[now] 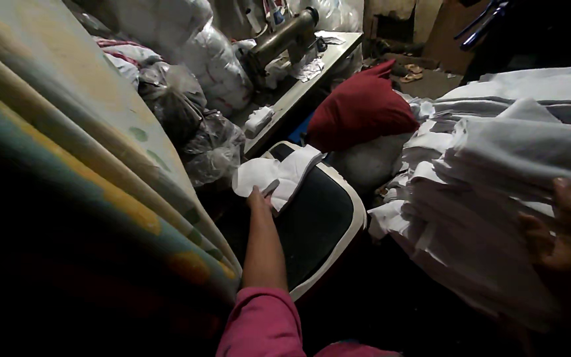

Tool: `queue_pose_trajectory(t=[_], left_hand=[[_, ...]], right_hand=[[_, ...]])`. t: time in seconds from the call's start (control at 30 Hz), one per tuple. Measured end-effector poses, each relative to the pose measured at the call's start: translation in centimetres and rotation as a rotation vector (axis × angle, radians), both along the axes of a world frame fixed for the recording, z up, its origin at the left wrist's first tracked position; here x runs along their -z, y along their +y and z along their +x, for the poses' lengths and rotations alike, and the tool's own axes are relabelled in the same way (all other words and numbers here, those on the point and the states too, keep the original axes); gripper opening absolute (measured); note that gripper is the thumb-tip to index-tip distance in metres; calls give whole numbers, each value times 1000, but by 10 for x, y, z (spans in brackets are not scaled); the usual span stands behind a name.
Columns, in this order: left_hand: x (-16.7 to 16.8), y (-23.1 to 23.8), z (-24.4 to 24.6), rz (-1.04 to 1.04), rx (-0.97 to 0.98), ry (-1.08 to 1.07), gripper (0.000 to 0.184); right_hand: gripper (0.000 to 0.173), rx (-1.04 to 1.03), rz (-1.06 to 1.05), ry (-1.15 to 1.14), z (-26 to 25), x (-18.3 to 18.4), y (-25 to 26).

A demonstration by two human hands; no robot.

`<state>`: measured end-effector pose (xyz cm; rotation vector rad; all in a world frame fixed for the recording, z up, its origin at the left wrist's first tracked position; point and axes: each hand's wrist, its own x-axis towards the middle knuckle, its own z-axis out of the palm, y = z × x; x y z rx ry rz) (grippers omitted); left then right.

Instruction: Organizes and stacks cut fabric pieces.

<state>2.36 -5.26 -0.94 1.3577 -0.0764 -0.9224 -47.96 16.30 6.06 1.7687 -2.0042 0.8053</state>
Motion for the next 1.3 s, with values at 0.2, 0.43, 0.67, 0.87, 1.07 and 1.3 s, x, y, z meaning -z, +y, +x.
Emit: queue_pose_trajectory(t=[0.2, 0.43, 0.67, 0.87, 1.07, 1.3], left_hand=[[-12, 12, -3, -46, 19, -3, 52], [-81, 55, -96, -272, -112, -1248, 57], [-157, 74, -298, -1185, 1043, -1694, 33], [-168, 56, -347, -1160, 1199, -1965, 29], [-183, 65, -374, -1046, 1297, -2174, 48], [-197, 66, -410, -852, 1593, -2026, 48]], right_hand=[[69, 40, -14, 21, 18, -22, 2], [65, 60, -74, 30, 22, -16, -2], [57, 70, -203, -31, 23, -14, 2], [38, 68, -220, -3, 24, -17, 2], [35, 94, -244, -94, 30, -24, 3], [42, 111, -306, -127, 24, -30, 6]])
